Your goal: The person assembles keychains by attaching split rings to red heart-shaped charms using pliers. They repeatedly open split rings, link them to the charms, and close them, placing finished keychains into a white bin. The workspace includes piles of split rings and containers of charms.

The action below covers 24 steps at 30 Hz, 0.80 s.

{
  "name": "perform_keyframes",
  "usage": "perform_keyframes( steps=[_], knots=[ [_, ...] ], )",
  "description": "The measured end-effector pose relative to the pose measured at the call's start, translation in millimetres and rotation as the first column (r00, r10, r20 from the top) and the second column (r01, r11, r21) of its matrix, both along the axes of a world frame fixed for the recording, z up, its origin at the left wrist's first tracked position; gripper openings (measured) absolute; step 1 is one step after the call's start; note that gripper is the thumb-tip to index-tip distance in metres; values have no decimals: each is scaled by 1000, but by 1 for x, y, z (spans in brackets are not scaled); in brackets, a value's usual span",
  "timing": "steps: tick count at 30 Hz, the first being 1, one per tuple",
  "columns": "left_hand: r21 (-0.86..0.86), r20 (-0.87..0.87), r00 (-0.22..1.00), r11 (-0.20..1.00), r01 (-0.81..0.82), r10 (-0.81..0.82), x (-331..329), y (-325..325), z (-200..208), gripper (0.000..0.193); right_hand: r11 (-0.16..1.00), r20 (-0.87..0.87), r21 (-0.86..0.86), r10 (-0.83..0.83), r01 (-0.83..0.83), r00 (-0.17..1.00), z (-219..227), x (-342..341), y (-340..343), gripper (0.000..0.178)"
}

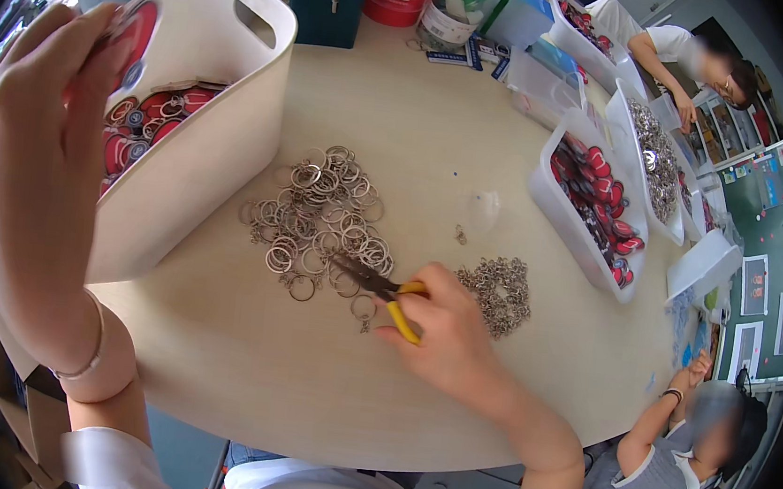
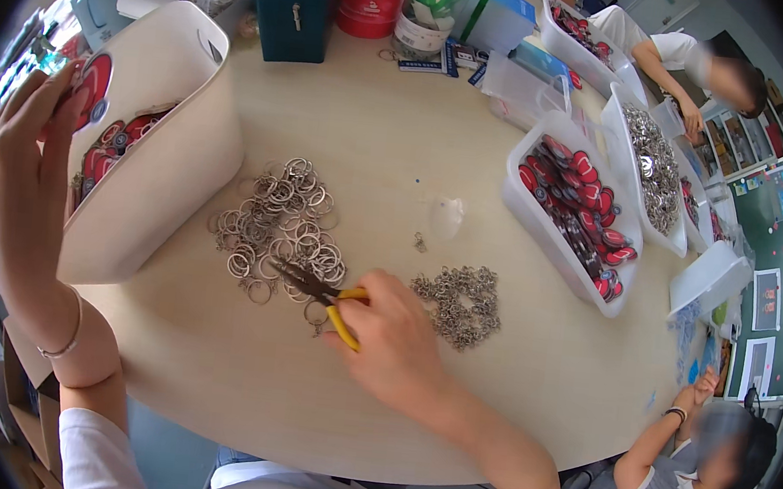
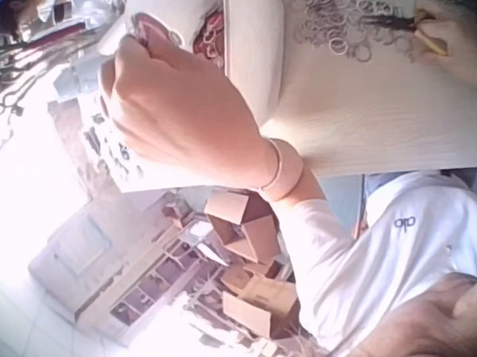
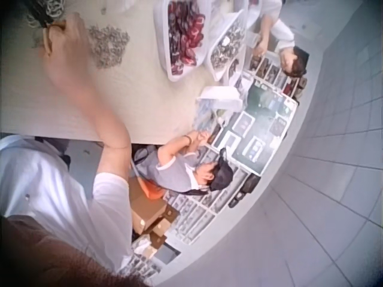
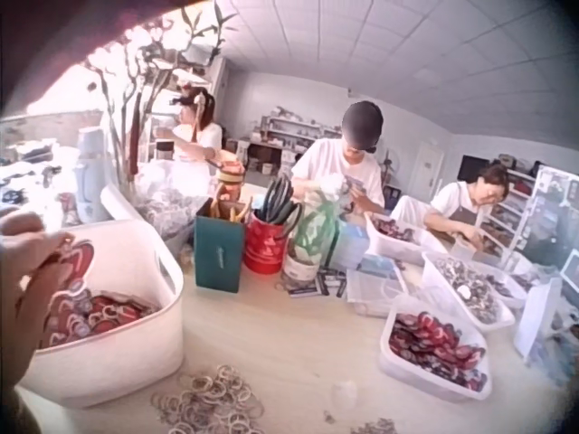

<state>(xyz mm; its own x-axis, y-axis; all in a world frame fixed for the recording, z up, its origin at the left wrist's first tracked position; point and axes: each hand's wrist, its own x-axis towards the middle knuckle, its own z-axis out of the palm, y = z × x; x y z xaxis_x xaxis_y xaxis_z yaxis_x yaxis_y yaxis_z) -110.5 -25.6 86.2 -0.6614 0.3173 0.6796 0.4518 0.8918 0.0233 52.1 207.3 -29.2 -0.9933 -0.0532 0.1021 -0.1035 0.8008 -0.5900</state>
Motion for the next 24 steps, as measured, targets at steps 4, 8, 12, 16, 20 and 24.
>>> perform_keyframes(
  steps=[4, 8, 12, 16, 20, 24],
  knots=[
    [-156, -70, 997, 987, -42, 31, -20, -28, -16, 23, 996, -16, 94, 16, -14, 1000, 0, -14, -8, 28],
    [-234, -175, 982, 972, 34, -77, -15, -31, -10, 36, 998, 0, 60, 20, -20, 1000, 4, -20, -13, 27],
    [67, -31, 952, 949, 307, -305, 6, 17, -9, 34, 996, 6, 88, -27, 27, 1000, 3, -19, -10, 24],
    [121, 164, 827, 843, 525, -538, 33, 42, -15, 25, 975, -29, 222, -15, 21, 999, 2, -20, -13, 25],
    [160, 332, 638, 708, 688, -695, 40, 53, -29, 16, 984, 97, 112, -150, 139, 984, 2, -15, -10, 25],
    [403, 544, 277, 536, 742, -792, 39, 69, -54, 11, 948, 212, -113, -271, 299, 939, 3, -7, 9, 21]
  ],
)
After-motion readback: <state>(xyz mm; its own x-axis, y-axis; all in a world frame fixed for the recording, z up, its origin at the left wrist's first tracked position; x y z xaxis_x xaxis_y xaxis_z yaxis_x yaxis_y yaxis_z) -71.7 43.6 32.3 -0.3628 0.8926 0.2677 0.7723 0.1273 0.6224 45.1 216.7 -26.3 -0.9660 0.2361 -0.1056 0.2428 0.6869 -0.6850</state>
